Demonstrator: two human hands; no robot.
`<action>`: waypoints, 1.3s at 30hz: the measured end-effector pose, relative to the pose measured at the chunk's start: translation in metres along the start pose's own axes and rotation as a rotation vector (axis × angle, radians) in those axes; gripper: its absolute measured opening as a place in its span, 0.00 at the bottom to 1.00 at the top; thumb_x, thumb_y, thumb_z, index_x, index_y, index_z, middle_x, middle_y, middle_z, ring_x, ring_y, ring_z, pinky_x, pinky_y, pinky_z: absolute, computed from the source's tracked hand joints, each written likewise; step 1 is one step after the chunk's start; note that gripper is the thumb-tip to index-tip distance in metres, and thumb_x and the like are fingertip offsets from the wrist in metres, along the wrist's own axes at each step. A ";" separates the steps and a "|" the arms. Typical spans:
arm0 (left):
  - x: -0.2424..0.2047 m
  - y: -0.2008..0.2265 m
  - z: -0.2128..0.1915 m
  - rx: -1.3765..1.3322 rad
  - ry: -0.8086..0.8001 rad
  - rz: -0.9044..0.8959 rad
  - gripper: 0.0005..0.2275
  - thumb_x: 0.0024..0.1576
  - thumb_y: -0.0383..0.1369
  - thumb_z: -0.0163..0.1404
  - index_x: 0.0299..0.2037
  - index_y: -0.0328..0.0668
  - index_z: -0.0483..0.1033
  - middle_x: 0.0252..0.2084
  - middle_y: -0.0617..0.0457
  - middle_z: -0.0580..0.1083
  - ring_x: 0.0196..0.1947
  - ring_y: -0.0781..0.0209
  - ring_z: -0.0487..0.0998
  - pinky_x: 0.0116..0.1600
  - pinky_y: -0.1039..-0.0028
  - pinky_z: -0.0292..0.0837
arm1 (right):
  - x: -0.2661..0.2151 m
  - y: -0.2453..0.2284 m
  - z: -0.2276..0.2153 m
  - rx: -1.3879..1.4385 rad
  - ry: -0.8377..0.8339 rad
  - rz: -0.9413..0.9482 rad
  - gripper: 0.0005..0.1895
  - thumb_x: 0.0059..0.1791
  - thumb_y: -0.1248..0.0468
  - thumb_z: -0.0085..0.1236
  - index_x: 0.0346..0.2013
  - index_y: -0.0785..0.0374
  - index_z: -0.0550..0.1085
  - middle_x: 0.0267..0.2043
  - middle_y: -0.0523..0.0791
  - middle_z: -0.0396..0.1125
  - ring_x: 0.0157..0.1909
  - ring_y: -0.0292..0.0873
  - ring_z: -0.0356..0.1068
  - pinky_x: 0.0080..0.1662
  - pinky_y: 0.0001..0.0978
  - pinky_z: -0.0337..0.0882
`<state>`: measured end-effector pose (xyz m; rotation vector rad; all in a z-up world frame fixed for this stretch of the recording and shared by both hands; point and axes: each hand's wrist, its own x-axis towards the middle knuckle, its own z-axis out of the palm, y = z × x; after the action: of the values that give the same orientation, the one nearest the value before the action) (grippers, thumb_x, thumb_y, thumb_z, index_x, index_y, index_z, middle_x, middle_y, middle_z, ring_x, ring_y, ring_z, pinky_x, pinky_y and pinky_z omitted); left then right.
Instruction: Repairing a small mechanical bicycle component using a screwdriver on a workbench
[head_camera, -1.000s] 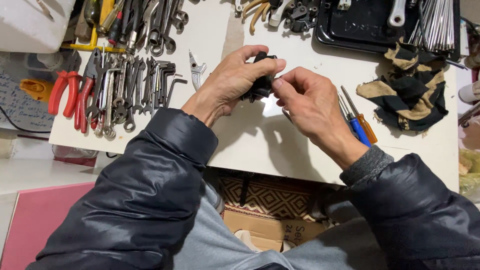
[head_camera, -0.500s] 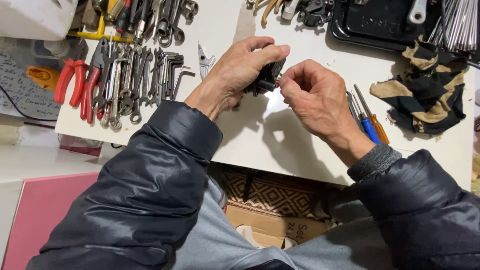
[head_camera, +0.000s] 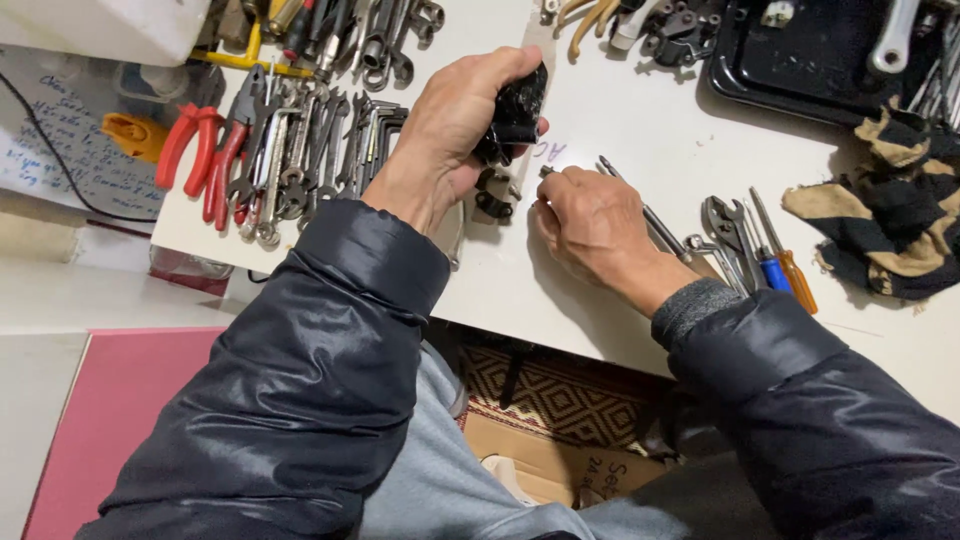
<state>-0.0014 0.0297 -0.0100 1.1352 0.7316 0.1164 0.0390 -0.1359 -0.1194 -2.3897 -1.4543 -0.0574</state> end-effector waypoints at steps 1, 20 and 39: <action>-0.003 0.002 -0.001 -0.002 0.004 0.001 0.10 0.49 0.37 0.55 0.35 0.42 0.72 0.32 0.51 0.72 0.24 0.55 0.80 0.22 0.74 0.62 | 0.000 0.003 0.006 0.001 -0.001 -0.004 0.09 0.54 0.68 0.46 0.29 0.62 0.71 0.23 0.43 0.65 0.24 0.44 0.64 0.24 0.38 0.67; -0.030 0.014 0.001 0.104 -0.119 0.047 0.20 0.54 0.39 0.51 0.54 0.37 0.77 0.39 0.49 0.75 0.25 0.60 0.77 0.25 0.76 0.75 | 0.014 -0.036 -0.098 0.841 0.002 0.724 0.06 0.54 0.61 0.57 0.36 0.59 0.77 0.29 0.40 0.71 0.29 0.34 0.64 0.33 0.26 0.65; -0.017 0.002 -0.002 0.069 -0.289 -0.006 0.37 0.46 0.34 0.58 0.69 0.31 0.62 0.46 0.44 0.73 0.27 0.60 0.77 0.33 0.75 0.81 | -0.047 0.025 -0.087 -0.226 -0.481 0.573 0.20 0.53 0.45 0.54 0.38 0.60 0.71 0.37 0.45 0.66 0.38 0.52 0.68 0.39 0.50 0.72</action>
<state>-0.0149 0.0242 -0.0007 1.1850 0.4852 -0.0779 0.0508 -0.2130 -0.0541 -3.0640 -0.8970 0.5518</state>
